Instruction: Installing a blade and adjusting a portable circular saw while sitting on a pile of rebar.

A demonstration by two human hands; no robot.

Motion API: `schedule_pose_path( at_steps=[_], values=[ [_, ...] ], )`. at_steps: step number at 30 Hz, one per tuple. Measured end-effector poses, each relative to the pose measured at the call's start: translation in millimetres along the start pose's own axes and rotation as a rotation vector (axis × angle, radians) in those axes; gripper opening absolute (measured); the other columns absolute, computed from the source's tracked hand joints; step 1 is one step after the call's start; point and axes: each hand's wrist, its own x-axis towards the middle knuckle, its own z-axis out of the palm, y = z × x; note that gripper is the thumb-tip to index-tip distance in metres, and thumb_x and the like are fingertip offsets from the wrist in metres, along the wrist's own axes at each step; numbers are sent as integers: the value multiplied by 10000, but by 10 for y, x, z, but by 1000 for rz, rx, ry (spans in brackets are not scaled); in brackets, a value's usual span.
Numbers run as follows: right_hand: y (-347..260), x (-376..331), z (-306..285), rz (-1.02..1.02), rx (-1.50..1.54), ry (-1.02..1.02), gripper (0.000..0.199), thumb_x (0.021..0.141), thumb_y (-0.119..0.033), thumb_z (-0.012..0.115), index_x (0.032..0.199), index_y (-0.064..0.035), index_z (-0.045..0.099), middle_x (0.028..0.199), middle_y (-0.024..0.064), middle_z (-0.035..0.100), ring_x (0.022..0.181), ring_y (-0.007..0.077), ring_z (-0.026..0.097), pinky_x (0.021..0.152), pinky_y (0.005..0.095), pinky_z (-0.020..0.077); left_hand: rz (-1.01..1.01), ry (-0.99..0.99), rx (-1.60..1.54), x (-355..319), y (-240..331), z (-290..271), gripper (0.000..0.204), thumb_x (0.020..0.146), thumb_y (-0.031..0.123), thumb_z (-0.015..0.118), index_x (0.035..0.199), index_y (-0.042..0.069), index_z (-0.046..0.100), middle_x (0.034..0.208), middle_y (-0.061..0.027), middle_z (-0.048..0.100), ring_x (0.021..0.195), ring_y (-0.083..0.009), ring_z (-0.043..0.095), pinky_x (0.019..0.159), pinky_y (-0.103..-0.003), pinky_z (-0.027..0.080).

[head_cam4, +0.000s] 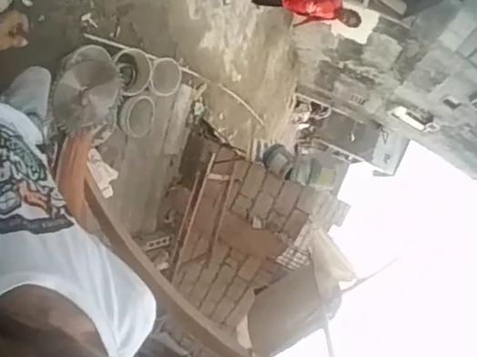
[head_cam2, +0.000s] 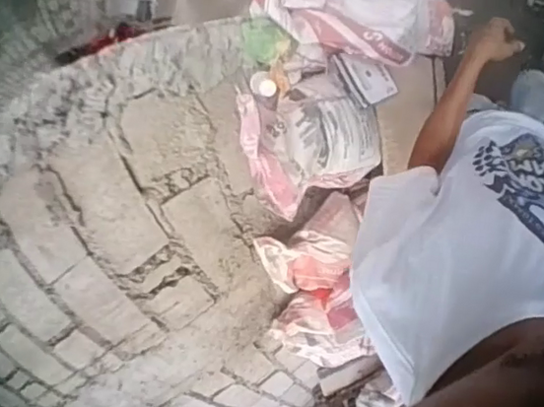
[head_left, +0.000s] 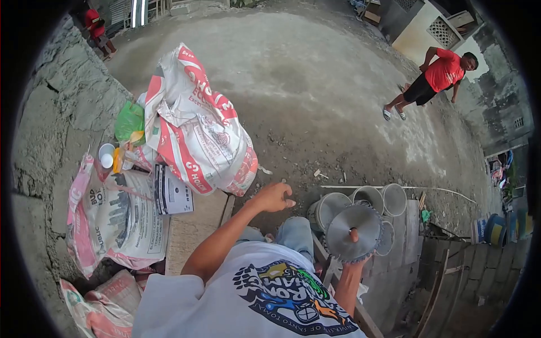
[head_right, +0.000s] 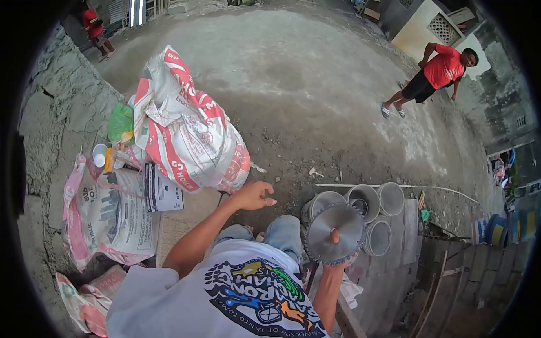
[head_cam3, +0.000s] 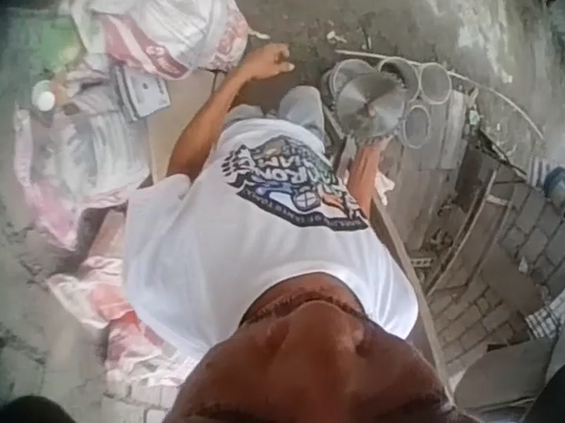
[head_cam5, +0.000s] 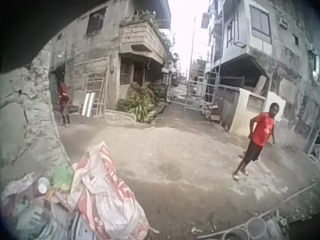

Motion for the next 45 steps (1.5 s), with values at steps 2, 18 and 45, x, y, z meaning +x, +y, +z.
schedule_pose_path(
  at_steps=[2, 18, 45],
  values=[
    [27, 575, 103, -85, -224, 51, 303, 958, -249, 471, 1175, -42, 512, 899, 65, 561, 716, 174, 514, 686, 313, 461, -2, -38, -46, 707, -214, -223, 438, 803, 327, 759, 1053, -19, 660, 778, -126, 679, 717, -215, 658, 642, -356, 499],
    [1331, 7405, 2476, 19, -903, -758, 421, 1012, -403, 416, 1155, -28, 542, 730, 26, 528, 640, 130, 513, 613, 295, 432, -387, 285, -785, 4663, -2079, -1860, 313, 796, 320, 761, 840, 18, 690, 720, -86, 673, 614, -149, 639, 565, -346, 513],
    [8769, 13711, 4875, 3, -2149, -803, 567, 875, -419, 524, 1098, 89, 640, 1016, 331, 656, 966, 412, 667, 813, 471, 524, -1048, 857, -840, 5300, -6896, -7406, 293, 844, 355, 715, 963, 87, 715, 758, -71, 679, 610, -180, 634, 536, -314, 501]
  ],
)
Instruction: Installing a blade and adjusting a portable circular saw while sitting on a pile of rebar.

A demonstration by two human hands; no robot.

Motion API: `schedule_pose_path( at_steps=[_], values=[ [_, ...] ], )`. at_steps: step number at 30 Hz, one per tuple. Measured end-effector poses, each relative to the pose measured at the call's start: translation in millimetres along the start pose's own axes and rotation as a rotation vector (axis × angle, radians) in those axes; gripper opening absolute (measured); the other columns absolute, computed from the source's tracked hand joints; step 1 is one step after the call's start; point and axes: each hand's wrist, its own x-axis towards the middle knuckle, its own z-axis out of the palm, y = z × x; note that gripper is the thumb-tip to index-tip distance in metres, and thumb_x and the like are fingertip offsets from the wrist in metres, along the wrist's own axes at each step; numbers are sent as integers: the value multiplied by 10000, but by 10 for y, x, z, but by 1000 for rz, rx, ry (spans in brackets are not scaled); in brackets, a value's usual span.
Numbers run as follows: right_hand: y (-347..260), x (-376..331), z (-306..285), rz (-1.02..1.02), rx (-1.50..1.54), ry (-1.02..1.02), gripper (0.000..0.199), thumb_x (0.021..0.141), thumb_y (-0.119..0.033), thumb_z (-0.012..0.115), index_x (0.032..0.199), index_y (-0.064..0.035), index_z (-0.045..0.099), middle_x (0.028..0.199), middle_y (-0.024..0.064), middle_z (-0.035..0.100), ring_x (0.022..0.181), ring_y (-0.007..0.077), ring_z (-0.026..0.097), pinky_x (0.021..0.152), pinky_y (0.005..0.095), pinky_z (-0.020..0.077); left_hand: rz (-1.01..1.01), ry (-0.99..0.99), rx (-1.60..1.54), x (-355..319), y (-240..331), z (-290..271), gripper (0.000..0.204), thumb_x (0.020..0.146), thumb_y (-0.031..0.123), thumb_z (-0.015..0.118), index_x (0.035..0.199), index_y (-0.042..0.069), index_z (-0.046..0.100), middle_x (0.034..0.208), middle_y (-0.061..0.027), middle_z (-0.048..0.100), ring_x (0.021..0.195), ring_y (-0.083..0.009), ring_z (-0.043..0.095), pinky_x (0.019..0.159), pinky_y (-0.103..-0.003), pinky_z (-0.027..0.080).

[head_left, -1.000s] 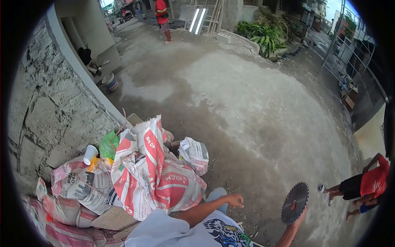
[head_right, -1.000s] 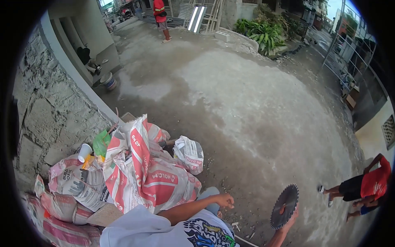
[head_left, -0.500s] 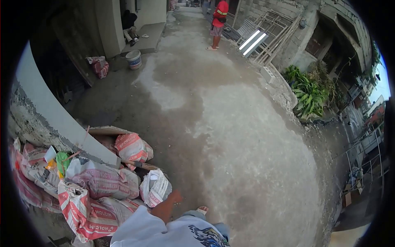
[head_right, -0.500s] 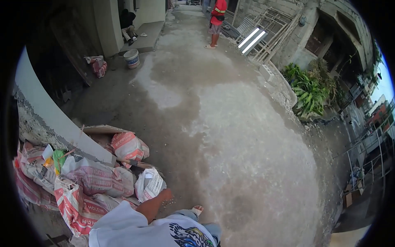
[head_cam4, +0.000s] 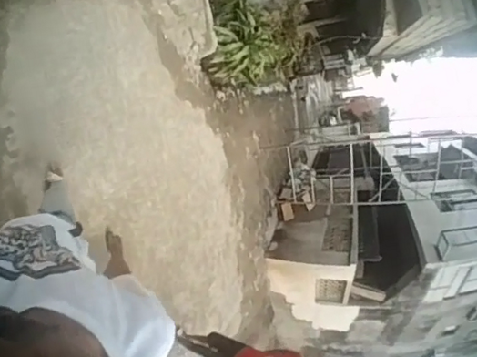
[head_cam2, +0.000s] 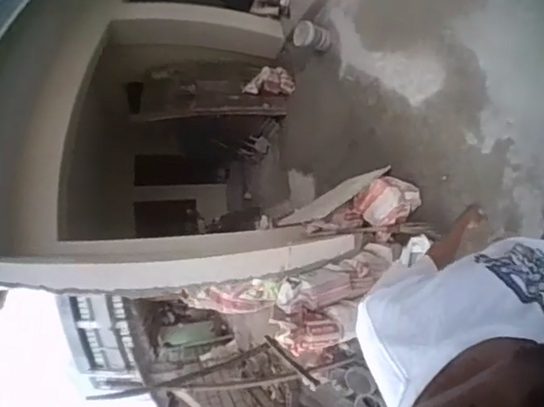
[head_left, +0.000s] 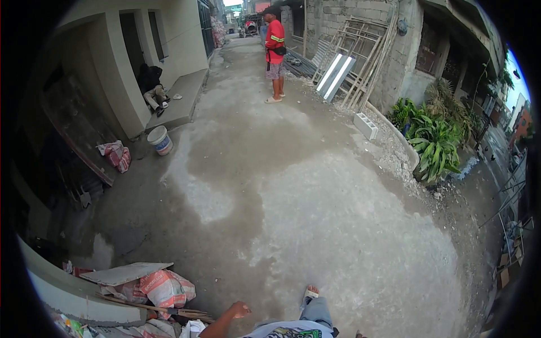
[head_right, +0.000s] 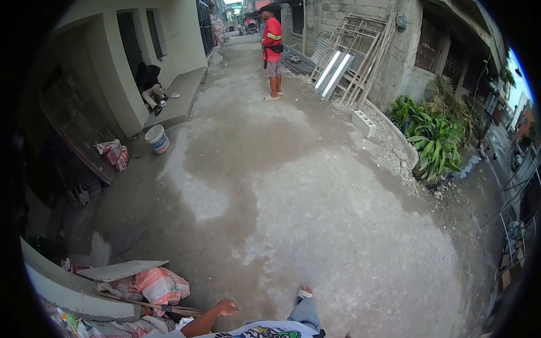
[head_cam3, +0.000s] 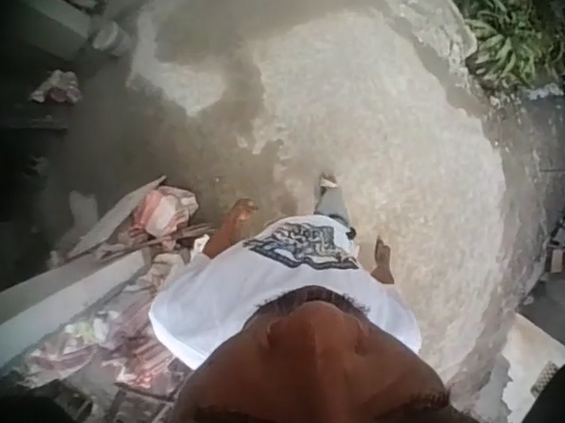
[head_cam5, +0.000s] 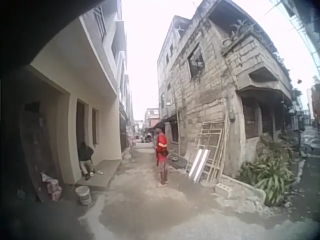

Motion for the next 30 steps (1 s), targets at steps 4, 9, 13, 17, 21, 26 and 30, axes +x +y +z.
schedule_pose_path(
  at_steps=[4, 9, 13, 17, 21, 26, 30],
  values=[
    [-2792, 1908, -467, 107, -190, -262, 667, 862, -530, 490, 1155, 57, 615, 1178, 304, 619, 1144, 429, 586, 985, 478, 451, 140, 322, -606, 272, 1600, -753, 276, 816, 304, 743, 905, 47, 704, 761, -74, 685, 649, -182, 656, 623, -298, 522],
    [-6616, 3493, -584, -607, 49, -62, 524, 925, -497, 495, 1181, -53, 604, 971, 268, 668, 965, 414, 645, 841, 459, 493, 132, 520, -289, 1032, 2337, -1768, 261, 786, 156, 743, 987, 7, 669, 845, -107, 716, 724, -177, 678, 664, -296, 543],
    [-8740, 3496, -1, -719, 152, -183, 501, 927, -494, 508, 1206, -86, 593, 820, 197, 681, 831, 324, 675, 761, 422, 503, -29, 615, -275, 1997, 2533, -2611, 314, 700, 295, 808, 870, 49, 710, 795, -115, 701, 807, -251, 692, 798, -371, 544],
    [-9453, 3499, 902, -663, 48, -336, 522, 919, -509, 516, 1221, -93, 602, 934, 231, 697, 923, 345, 680, 833, 407, 507, -56, 401, 110, 3231, 3059, -4094, 330, 743, 322, 764, 943, 65, 713, 1009, -188, 698, 1022, -346, 658, 907, -416, 519],
    [-9195, 3539, 1545, -186, -302, -489, 701, 891, -587, 396, 1134, 15, 660, 1160, 296, 630, 1144, 427, 587, 977, 457, 453, 55, 408, 196, 3952, 4203, -5900, 345, 771, 325, 747, 982, 55, 702, 1014, -210, 695, 1010, -357, 655, 904, -429, 513],
    [-9792, 4157, 2505, 79, -365, -526, 664, 903, -535, 422, 1155, 40, 638, 1156, 300, 620, 1151, 388, 586, 1002, 402, 440, 247, 605, -168, 4803, 4988, -7709, 305, 791, 260, 745, 952, 9, 683, 845, -147, 712, 836, -246, 688, 779, -363, 540],
    [-10721, 4838, 3152, 92, -482, -585, 613, 906, -506, 394, 1060, 16, 676, 1042, 250, 668, 1041, 352, 642, 935, 409, 481, 311, 656, -415, 5698, 4559, -8610, 132, 837, 85, 672, 906, -20, 631, 769, -88, 684, 601, -139, 643, 546, -282, 527]
  ],
)
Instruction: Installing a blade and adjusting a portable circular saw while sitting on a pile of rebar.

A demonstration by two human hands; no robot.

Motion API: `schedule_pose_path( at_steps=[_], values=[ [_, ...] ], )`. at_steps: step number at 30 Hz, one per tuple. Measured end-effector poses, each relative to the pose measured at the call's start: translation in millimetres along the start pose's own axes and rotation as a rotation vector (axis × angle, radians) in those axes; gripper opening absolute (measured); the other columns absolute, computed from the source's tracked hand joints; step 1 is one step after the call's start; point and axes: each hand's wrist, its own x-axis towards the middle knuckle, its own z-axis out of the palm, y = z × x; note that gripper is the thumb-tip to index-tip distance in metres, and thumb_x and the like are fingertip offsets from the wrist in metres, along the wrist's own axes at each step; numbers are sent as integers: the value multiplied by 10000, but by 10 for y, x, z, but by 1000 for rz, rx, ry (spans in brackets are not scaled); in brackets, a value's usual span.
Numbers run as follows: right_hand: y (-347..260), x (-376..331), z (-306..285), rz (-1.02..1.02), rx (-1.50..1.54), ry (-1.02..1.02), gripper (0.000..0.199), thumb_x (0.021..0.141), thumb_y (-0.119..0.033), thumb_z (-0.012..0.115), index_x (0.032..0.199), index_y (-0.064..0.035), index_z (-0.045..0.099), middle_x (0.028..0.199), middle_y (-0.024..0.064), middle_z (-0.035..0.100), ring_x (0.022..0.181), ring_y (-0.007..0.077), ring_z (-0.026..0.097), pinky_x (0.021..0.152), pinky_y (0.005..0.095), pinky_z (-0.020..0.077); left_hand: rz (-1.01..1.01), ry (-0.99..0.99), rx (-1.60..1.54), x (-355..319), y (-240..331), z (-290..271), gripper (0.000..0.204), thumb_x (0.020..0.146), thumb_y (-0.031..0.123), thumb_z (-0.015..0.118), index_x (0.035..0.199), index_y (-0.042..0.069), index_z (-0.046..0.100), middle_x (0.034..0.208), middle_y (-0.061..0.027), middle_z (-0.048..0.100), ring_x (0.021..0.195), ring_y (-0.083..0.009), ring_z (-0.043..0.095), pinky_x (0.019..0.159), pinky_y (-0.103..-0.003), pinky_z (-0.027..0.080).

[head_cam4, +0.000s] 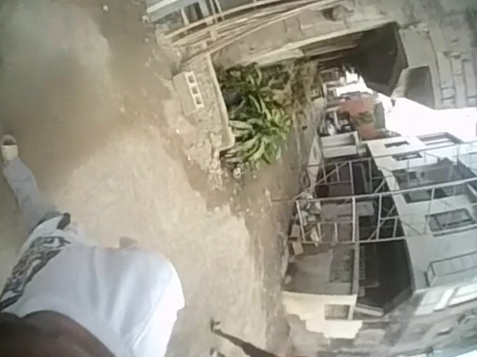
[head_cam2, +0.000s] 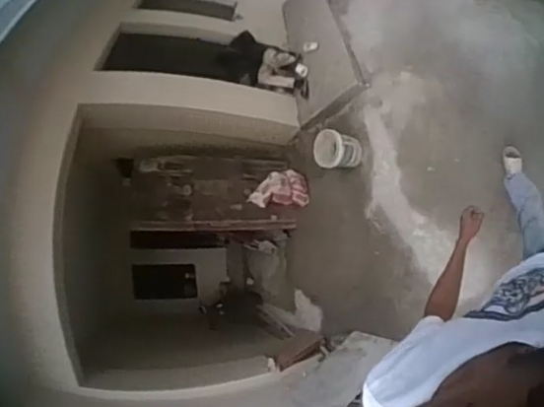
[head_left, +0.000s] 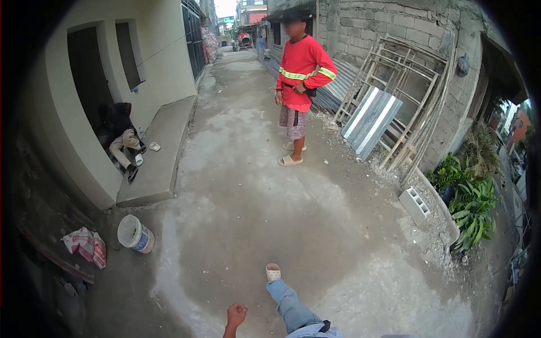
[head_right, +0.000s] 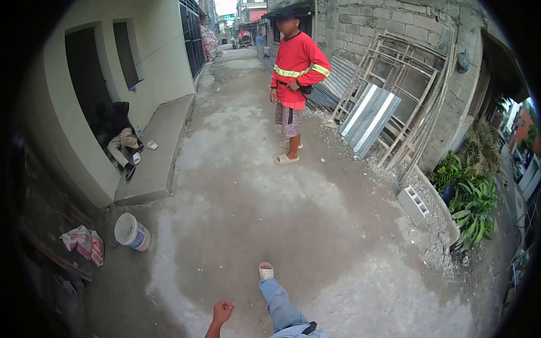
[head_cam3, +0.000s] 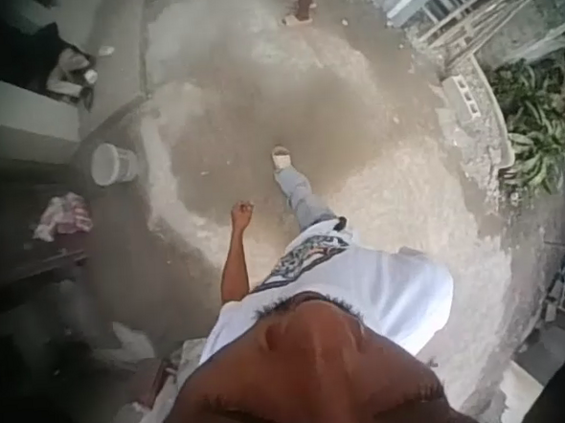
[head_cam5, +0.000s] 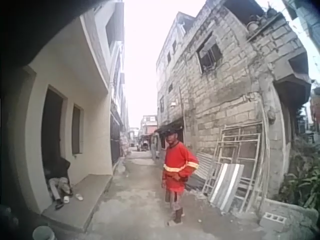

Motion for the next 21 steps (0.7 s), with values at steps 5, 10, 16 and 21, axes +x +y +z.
schedule_pose_path(
  at_steps=[5, 10, 16, 21],
  values=[
    [-2200, 323, -531, -76, -61, -16, 651, 898, -522, 364, 962, 21, 719, 965, 233, 704, 1026, 333, 673, 909, 442, 501, -602, -536, 513, 816, -564, -1187, 837, 823, 435, 714, 1500, 194, 283, 1373, -182, 520, 1199, -220, 540, 1069, -363, 388],
    [-6438, 770, -2225, -761, 325, 118, 720, 923, -600, 410, 1242, 25, 569, 1233, 288, 594, 1188, 420, 557, 1009, 448, 430, -518, -595, 533, 2799, 383, -1337, 645, 834, 346, 674, 1360, 147, 358, 1236, -163, 555, 1056, -209, 561, 934, -347, 416],
    [-10087, 220, -3495, -1216, 374, 69, 561, 973, -529, 426, 1237, -54, 566, 1120, 215, 649, 1038, 344, 625, 909, 403, 466, -415, -593, 506, 5309, 1029, -1494, 416, 847, 240, 626, 1192, 91, 447, 1073, -140, 598, 884, -195, 588, 773, -327, 449],
    [-11348, 1355, -3469, -1099, 384, 109, 590, 972, -530, 416, 1217, -17, 571, 1100, 244, 649, 1047, 366, 622, 926, 403, 462, -363, -620, 523, 7443, 1327, -1964, 231, 858, 151, 586, 1052, 44, 522, 936, -121, 633, 740, -183, 609, 639, -311, 476]
  ],
)
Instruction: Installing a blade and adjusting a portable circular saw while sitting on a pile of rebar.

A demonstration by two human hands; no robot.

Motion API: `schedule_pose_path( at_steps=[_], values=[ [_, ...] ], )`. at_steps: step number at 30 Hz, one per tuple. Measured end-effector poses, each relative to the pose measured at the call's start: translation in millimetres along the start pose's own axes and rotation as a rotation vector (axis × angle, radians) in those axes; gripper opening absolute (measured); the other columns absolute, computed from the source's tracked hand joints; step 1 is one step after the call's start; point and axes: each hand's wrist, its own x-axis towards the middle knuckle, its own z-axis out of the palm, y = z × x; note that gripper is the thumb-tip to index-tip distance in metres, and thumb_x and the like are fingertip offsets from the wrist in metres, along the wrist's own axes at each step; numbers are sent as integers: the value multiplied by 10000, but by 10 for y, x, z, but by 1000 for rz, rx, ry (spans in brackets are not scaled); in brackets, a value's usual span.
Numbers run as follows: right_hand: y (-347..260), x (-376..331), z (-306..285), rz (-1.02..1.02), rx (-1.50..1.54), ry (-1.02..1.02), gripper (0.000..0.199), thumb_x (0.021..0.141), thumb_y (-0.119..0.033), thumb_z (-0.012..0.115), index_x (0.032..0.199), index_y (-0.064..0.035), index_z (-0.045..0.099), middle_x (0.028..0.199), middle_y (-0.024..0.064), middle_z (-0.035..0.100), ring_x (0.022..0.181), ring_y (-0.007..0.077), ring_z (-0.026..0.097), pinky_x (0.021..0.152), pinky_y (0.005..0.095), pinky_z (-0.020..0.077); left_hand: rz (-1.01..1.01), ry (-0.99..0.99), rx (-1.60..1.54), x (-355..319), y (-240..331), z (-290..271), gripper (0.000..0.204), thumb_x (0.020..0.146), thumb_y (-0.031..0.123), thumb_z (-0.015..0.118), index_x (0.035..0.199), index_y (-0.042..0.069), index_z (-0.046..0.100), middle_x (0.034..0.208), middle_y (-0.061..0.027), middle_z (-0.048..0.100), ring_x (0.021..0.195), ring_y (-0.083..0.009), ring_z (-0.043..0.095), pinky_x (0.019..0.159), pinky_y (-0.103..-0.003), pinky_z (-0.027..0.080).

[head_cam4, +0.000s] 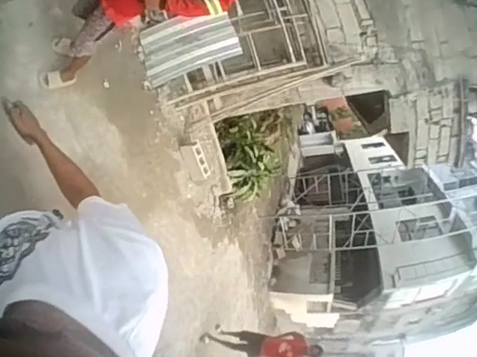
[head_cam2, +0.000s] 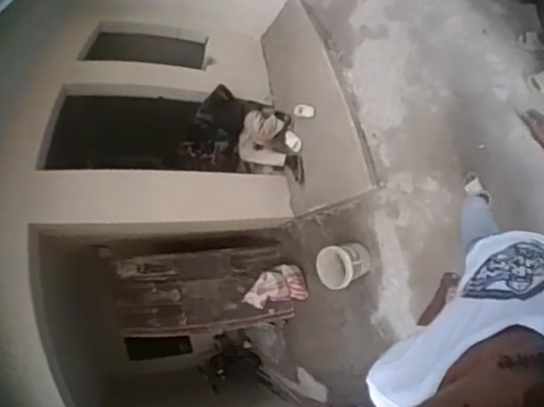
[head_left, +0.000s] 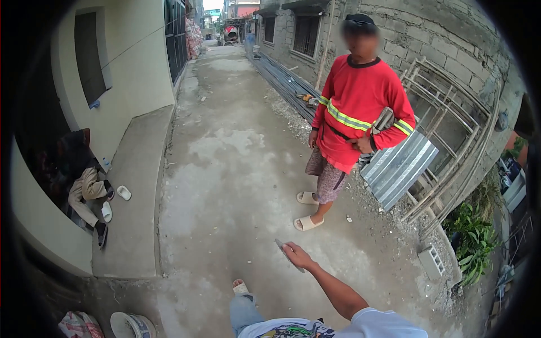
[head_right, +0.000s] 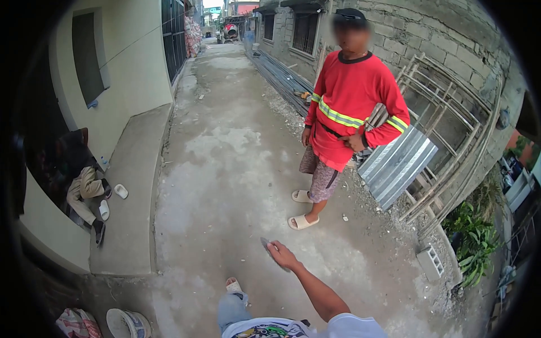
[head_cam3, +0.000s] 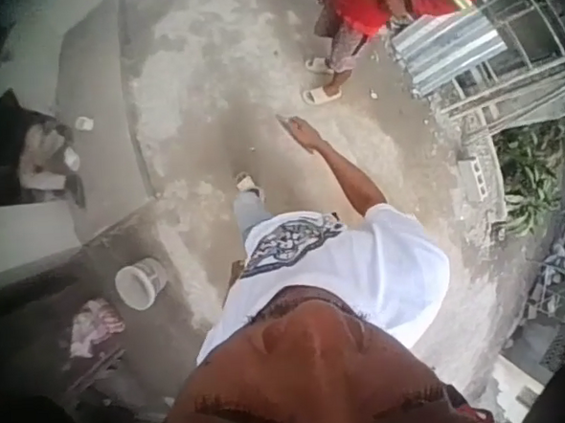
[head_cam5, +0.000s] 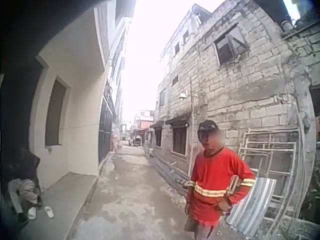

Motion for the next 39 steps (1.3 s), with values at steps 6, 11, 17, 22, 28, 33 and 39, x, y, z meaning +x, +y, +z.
schedule_pose_path(
  at_steps=[6, 11, 17, 22, 28, 33, 39],
  values=[
    [928, -217, -125, 1019, -255, 135, 800, 896, -603, 382, 1219, 108, 559, 1231, 326, 581, 1204, 431, 548, 1039, 467, 420, -54, 24, 139, 800, 234, -2640, 93, 871, 45, 538, 884, -12, 611, 772, -98, 676, 569, -169, 636, 478, -291, 510],
    [1548, -606, -128, 1470, -197, 73, 669, 905, -491, 384, 1245, 60, 551, 1257, 289, 585, 1203, 385, 566, 1030, 460, 435, 292, 689, -552, 1937, 2282, -5263, 114, 856, 76, 670, 821, -6, 599, 713, -88, 642, 524, -146, 604, 451, -284, 485],
    [1338, 1666, -201, 1347, -30, -85, 656, 913, -521, 362, 1258, -1, 563, 1278, 297, 564, 1220, 405, 542, 1047, 477, 408, 1, 471, -461, 3314, 3575, -6409, 156, 820, 82, 737, 785, 1, 609, 601, -71, 615, 473, -164, 594, 423, -315, 481],
    [486, 5379, -1275, 982, 26, 168, 702, 932, -609, 374, 1163, 3, 630, 1208, 284, 608, 1168, 419, 571, 992, 465, 437, -210, -56, 10, 3986, 4557, -6928, 335, 836, 241, 755, 1039, -10, 664, 814, -100, 700, 699, -191, 684, 552, -329, 549],
    [-979, 8912, -2960, 394, 149, 366, 497, 969, -483, 471, 1220, -63, 559, 1099, 240, 655, 1042, 366, 632, 907, 411, 471, -254, 0, -142, 5374, 5747, -7995, 330, 815, 244, 772, 1008, -8, 680, 781, -95, 693, 608, -191, 678, 517, -327, 550],
    [-827, 10705, -3461, 352, 99, 435, 486, 965, -475, 484, 1195, -57, 575, 1068, 241, 661, 997, 361, 643, 876, 413, 481, 274, 428, 172, 7009, 7011, -9126, 275, 785, 163, 736, 994, -9, 684, 836, -185, 713, 770, -284, 714, 685, -377, 559],
    [168, 10858, -3046, 1037, -131, 439, 600, 901, -551, 493, 1106, 1, 607, 1087, 306, 638, 1075, 462, 601, 938, 495, 466, 415, 163, 382, 8342, 9900, -10689, 326, 793, 231, 676, 1031, 8, 677, 867, -204, 699, 866, -386, 676, 811, -440, 534]
  ],
)
